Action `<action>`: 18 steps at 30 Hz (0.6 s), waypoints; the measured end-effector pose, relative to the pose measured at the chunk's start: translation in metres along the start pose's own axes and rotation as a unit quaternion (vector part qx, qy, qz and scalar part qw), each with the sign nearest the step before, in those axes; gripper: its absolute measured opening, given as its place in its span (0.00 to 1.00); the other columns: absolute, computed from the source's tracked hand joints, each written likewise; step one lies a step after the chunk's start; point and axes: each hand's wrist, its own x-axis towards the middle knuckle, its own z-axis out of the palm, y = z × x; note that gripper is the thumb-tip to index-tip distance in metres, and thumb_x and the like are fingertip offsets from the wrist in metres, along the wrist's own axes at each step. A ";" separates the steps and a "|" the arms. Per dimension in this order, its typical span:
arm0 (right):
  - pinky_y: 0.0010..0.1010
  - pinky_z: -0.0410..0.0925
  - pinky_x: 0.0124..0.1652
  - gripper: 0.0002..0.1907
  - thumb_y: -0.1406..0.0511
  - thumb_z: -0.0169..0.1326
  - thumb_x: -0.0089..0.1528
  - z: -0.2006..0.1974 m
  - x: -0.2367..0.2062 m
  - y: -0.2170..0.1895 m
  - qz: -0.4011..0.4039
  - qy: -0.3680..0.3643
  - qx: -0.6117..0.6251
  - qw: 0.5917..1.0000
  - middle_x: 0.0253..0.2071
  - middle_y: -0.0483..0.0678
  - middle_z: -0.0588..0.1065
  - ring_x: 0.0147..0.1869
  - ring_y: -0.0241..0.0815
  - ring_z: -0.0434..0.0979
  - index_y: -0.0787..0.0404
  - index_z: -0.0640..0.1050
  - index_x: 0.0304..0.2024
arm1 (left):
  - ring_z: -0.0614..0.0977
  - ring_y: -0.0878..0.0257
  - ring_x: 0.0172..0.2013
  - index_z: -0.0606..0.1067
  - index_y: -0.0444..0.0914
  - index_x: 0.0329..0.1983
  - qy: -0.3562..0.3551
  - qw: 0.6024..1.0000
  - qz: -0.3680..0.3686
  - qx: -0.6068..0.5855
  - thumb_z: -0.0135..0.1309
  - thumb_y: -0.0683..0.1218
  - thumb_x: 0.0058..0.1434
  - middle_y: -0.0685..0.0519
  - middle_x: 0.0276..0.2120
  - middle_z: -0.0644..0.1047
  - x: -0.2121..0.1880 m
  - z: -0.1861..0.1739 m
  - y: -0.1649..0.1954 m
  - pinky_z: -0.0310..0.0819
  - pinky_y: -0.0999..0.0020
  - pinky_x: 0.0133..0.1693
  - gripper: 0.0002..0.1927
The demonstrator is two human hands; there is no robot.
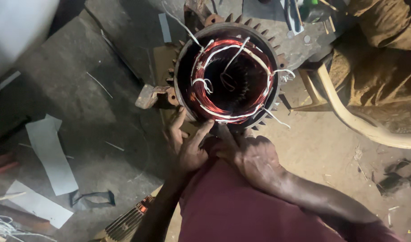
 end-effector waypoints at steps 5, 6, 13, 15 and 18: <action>0.37 0.68 0.22 0.42 0.48 0.57 0.61 -0.002 0.002 -0.001 -0.006 0.006 0.019 1.000 0.37 0.55 0.78 0.25 0.45 0.77 0.62 0.63 0.70 | 0.62 0.48 0.69 0.79 0.55 0.60 -0.027 0.999 -0.001 -0.029 0.55 0.34 0.43 0.44 0.70 0.61 -0.002 -0.003 -0.002 0.64 0.65 0.53 0.39; 0.37 0.68 0.22 0.42 0.48 0.57 0.61 -0.003 0.003 -0.002 -0.018 0.029 0.018 0.999 0.38 0.55 0.78 0.27 0.46 0.77 0.62 0.63 0.71 | 0.62 0.49 0.69 0.79 0.55 0.60 -0.008 1.000 0.020 -0.015 0.56 0.34 0.44 0.45 0.70 0.61 -0.002 -0.003 -0.002 0.64 0.62 0.57 0.39; 0.39 0.67 0.19 0.43 0.48 0.56 0.62 -0.006 0.002 -0.003 -0.001 0.014 0.027 1.000 0.41 0.53 0.78 0.32 0.48 0.79 0.58 0.59 0.73 | 0.60 0.48 0.73 0.79 0.56 0.61 0.027 0.997 0.053 -0.039 0.62 0.32 0.52 0.48 0.71 0.58 0.001 0.002 0.000 0.68 0.59 0.63 0.36; 0.39 0.68 0.23 0.43 0.49 0.55 0.63 -0.003 0.000 -0.001 0.007 0.010 0.021 1.000 0.41 0.52 0.77 0.33 0.47 0.79 0.57 0.58 0.75 | 0.61 0.46 0.72 0.80 0.55 0.58 -0.003 1.000 0.004 -0.030 0.60 0.30 0.49 0.45 0.71 0.59 0.000 0.001 0.004 0.68 0.61 0.55 0.36; 0.37 0.69 0.27 0.45 0.48 0.55 0.62 0.000 -0.007 0.005 -0.029 0.063 -0.008 0.998 0.42 0.55 0.76 0.35 0.46 0.78 0.60 0.58 0.76 | 0.61 0.45 0.70 0.81 0.55 0.57 -0.020 0.999 -0.022 -0.026 0.60 0.31 0.47 0.44 0.70 0.59 -0.001 -0.003 0.011 0.70 0.64 0.48 0.36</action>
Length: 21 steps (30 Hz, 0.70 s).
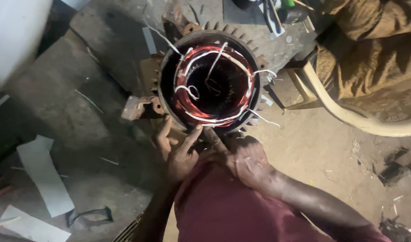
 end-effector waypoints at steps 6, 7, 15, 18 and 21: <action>0.39 0.68 0.21 0.49 0.45 0.57 0.58 -0.011 -0.017 0.028 0.162 -0.109 0.028 0.980 0.29 0.51 0.76 0.20 0.46 0.74 0.54 0.59 0.76 | 0.61 0.46 0.70 0.79 0.55 0.59 -0.006 1.000 0.012 0.000 0.73 0.48 0.50 0.45 0.71 0.58 0.006 -0.008 0.006 0.70 0.66 0.46 0.31; 0.40 0.68 0.21 0.48 0.44 0.57 0.58 -0.013 -0.019 0.034 0.195 -0.109 0.030 0.974 0.26 0.49 0.76 0.18 0.46 0.73 0.52 0.60 0.77 | 0.61 0.46 0.69 0.79 0.55 0.59 -0.004 1.000 0.019 0.018 0.76 0.52 0.49 0.45 0.70 0.58 0.007 -0.008 0.006 0.70 0.67 0.46 0.32; 0.44 0.67 0.24 0.41 0.49 0.59 0.61 -0.009 -0.025 0.056 0.106 0.070 0.061 0.990 0.18 0.51 0.72 0.19 0.53 0.72 0.57 0.64 0.72 | 0.61 0.49 0.70 0.80 0.55 0.58 0.013 1.000 0.018 0.006 0.75 0.52 0.48 0.46 0.70 0.58 0.006 -0.004 0.008 0.69 0.64 0.47 0.32; 0.42 0.67 0.23 0.37 0.50 0.59 0.62 -0.012 -0.022 0.067 0.116 0.056 0.105 0.986 0.14 0.49 0.69 0.17 0.50 0.70 0.55 0.67 0.70 | 0.61 0.49 0.69 0.80 0.55 0.58 0.024 1.000 0.019 0.000 0.76 0.52 0.47 0.46 0.69 0.58 0.007 -0.003 0.009 0.69 0.64 0.46 0.32; 0.39 0.65 0.21 0.30 0.55 0.55 0.65 -0.023 -0.009 0.089 0.136 0.050 0.153 0.977 0.11 0.46 0.67 0.13 0.45 0.68 0.55 0.69 0.69 | 0.61 0.49 0.68 0.80 0.55 0.58 0.038 0.999 0.036 0.006 0.76 0.52 0.47 0.47 0.69 0.59 0.009 -0.003 0.010 0.68 0.63 0.46 0.33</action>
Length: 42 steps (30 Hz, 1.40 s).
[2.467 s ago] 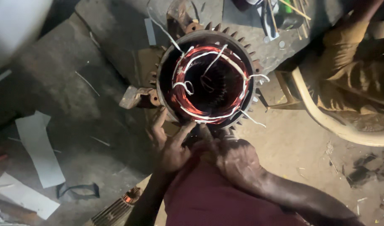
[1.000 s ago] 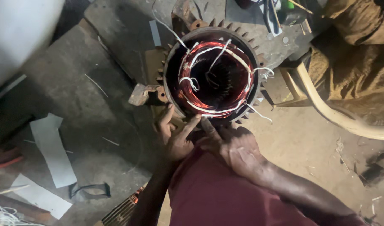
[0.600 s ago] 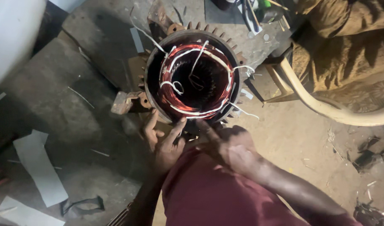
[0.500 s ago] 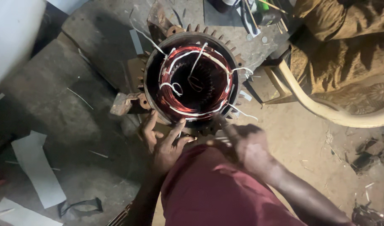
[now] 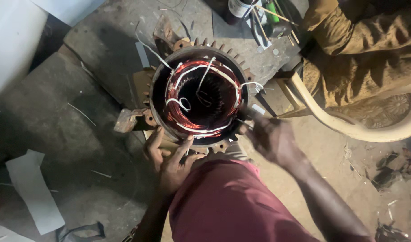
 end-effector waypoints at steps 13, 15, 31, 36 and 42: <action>0.37 0.67 0.25 0.22 0.70 0.51 0.66 -0.036 0.051 0.022 -0.042 -0.012 0.029 0.999 0.22 0.52 0.74 0.20 0.43 0.72 0.53 0.75 0.63 | 0.60 0.45 0.69 0.80 0.53 0.58 -0.017 0.999 0.048 0.020 0.72 0.53 0.52 0.44 0.68 0.58 0.003 -0.002 -0.014 0.62 0.51 0.66 0.28; 0.37 0.67 0.25 0.25 0.71 0.50 0.63 -0.053 0.072 0.025 0.001 -0.074 0.065 0.995 0.20 0.52 0.74 0.19 0.42 0.70 0.52 0.77 0.63 | 0.60 0.45 0.68 0.81 0.52 0.57 -0.015 1.000 0.019 -0.010 0.71 0.53 0.54 0.44 0.68 0.59 0.001 0.000 -0.014 0.64 0.58 0.62 0.26; 0.39 0.74 0.43 0.21 0.52 0.49 0.65 -0.044 0.225 0.038 -0.054 -0.282 0.122 0.950 0.41 0.49 0.84 0.40 0.46 0.84 0.55 0.84 0.50 | 0.70 0.54 0.65 0.80 0.48 0.57 0.043 0.998 0.021 -0.042 0.70 0.59 0.54 0.42 0.66 0.60 -0.002 0.015 -0.010 0.73 0.65 0.58 0.28; 0.45 0.74 0.42 0.28 0.40 0.58 0.58 -0.039 0.224 0.005 0.013 -0.275 -0.108 0.955 0.36 0.54 0.83 0.40 0.54 0.83 0.54 0.85 0.42 | 0.67 0.45 0.66 0.80 0.47 0.56 0.030 0.999 0.021 -0.002 0.69 0.58 0.54 0.40 0.66 0.59 -0.001 0.015 -0.013 0.67 0.59 0.63 0.27; 0.44 0.72 0.37 0.29 0.43 0.63 0.53 -0.012 0.215 -0.028 0.020 -0.188 -0.247 0.951 0.38 0.53 0.81 0.42 0.52 0.82 0.56 0.82 0.44 | 0.62 0.44 0.69 0.81 0.47 0.55 0.027 0.999 0.027 -0.003 0.68 0.59 0.55 0.42 0.67 0.59 -0.001 0.012 -0.015 0.62 0.52 0.68 0.26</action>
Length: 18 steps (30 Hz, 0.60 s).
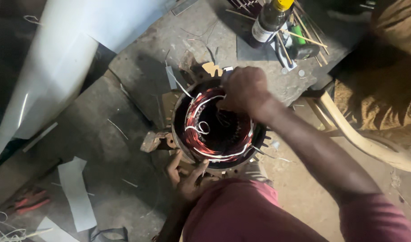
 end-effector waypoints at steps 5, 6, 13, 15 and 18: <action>0.44 0.65 0.37 0.10 0.60 0.55 0.60 0.038 -0.004 -0.025 -0.004 0.187 -0.110 0.976 0.36 0.49 0.78 0.37 0.46 0.79 0.54 0.81 0.40 | 0.64 0.45 0.69 0.81 0.48 0.55 -0.011 1.000 -0.004 -0.001 0.69 0.59 0.55 0.42 0.67 0.59 -0.001 0.000 -0.001 0.65 0.54 0.66 0.26; 0.44 0.64 0.37 0.09 0.61 0.54 0.59 0.043 -0.004 -0.026 0.006 0.174 -0.108 0.979 0.36 0.49 0.77 0.37 0.46 0.78 0.55 0.81 0.39 | 0.64 0.44 0.69 0.81 0.48 0.56 -0.015 1.000 -0.013 -0.018 0.69 0.59 0.57 0.42 0.67 0.58 -0.001 0.000 -0.002 0.66 0.55 0.66 0.25; 0.42 0.61 0.36 0.08 0.61 0.54 0.60 0.051 0.001 -0.029 0.037 0.157 -0.146 0.976 0.36 0.47 0.76 0.37 0.44 0.77 0.54 0.81 0.37 | 0.67 0.47 0.66 0.82 0.50 0.55 -0.023 0.999 -0.047 -0.009 0.72 0.56 0.52 0.41 0.67 0.60 -0.001 -0.003 0.002 0.71 0.62 0.55 0.27; 0.41 0.60 0.36 0.08 0.61 0.53 0.62 0.053 0.000 -0.031 0.046 0.125 -0.135 0.982 0.36 0.47 0.76 0.37 0.44 0.76 0.55 0.81 0.38 | 0.65 0.47 0.68 0.80 0.51 0.57 -0.005 1.000 -0.022 -0.013 0.72 0.56 0.52 0.43 0.68 0.59 -0.001 -0.003 0.003 0.70 0.60 0.58 0.28; 0.41 0.61 0.36 0.08 0.60 0.54 0.61 0.049 -0.001 -0.032 0.027 0.142 -0.147 0.978 0.35 0.47 0.77 0.36 0.43 0.76 0.53 0.81 0.39 | 0.67 0.51 0.66 0.79 0.51 0.60 -0.021 0.999 -0.027 -0.034 0.72 0.55 0.55 0.43 0.69 0.58 -0.001 -0.003 0.003 0.72 0.62 0.57 0.28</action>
